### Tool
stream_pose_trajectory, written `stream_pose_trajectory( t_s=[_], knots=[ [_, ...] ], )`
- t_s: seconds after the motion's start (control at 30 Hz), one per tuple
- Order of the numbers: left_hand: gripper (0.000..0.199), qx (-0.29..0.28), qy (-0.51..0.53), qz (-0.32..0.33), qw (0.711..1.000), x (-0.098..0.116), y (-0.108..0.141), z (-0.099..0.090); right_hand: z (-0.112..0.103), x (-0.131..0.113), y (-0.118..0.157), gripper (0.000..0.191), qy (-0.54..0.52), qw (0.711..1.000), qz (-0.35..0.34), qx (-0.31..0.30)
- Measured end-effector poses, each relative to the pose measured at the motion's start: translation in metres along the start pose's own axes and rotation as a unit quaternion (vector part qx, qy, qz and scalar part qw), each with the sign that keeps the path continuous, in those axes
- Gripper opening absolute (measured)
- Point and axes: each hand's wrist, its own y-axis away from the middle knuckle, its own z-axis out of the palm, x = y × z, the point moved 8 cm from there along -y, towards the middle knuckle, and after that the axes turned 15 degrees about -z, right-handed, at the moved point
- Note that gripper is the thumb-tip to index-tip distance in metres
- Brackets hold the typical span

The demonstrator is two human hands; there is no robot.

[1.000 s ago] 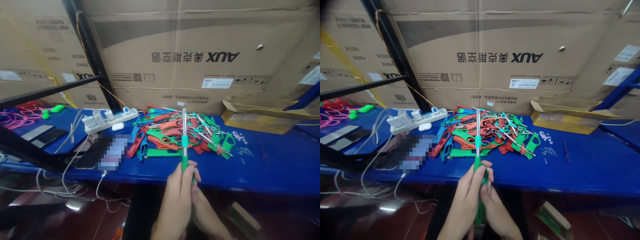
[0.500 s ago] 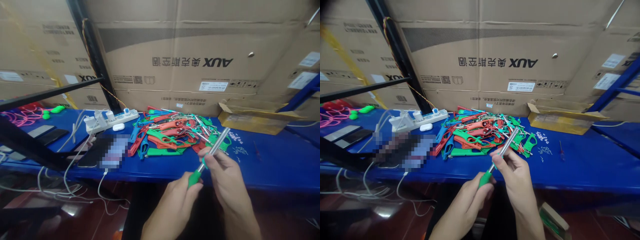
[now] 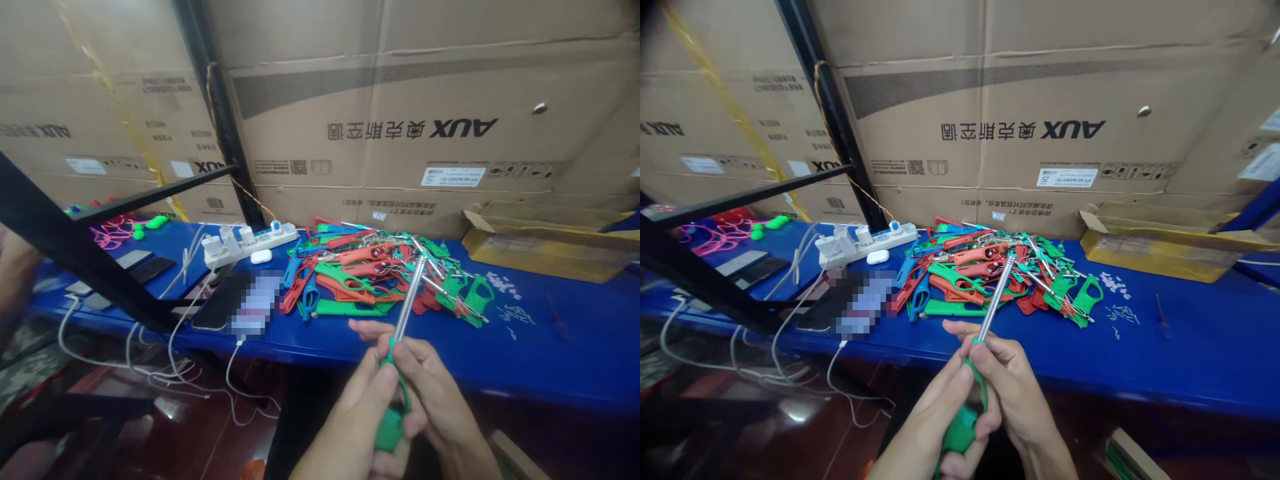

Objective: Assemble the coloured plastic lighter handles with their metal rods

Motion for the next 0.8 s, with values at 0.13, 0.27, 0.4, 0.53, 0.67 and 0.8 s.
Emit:
stream_pose_trajectory(
  t_s=[0.13, 0.27, 0.4, 0.53, 0.67, 0.8],
  knots=[
    [0.088, 0.062, 0.048, 0.032, 0.996, -0.001, -0.007, -0.014, 0.004, 0.017, 0.003, 0.038, -0.055, 0.998, 0.015, 0.022],
    [0.094, 0.083, 0.019, 0.022, 0.996, -0.007, -0.005, -0.012, -0.005, 0.022, 0.018, 0.04, -0.032, 0.998, 0.046, 0.038],
    [0.086, 0.083, -0.101, -0.004, 0.991, -0.01, -0.001, -0.006, -0.023, 0.019, 0.04, 0.04, 0.009, 0.995, 0.077, 0.068],
    [0.094, -0.072, -0.172, 0.021, 0.982, 0.004, -0.006, 0.02, -0.037, 0.002, 0.04, 0.033, -0.025, 0.998, -0.006, 0.058],
    [0.067, -0.123, -0.248, -0.006, 0.961, 0.013, -0.014, 0.037, -0.056, -0.026, 0.031, 0.029, -0.093, 0.977, -0.133, 0.135],
    [0.043, -0.046, -0.303, 0.004, 0.952, 0.013, -0.024, 0.034, -0.056, -0.042, 0.014, 0.038, -0.273, 0.941, -0.144, 0.14]
  ],
)
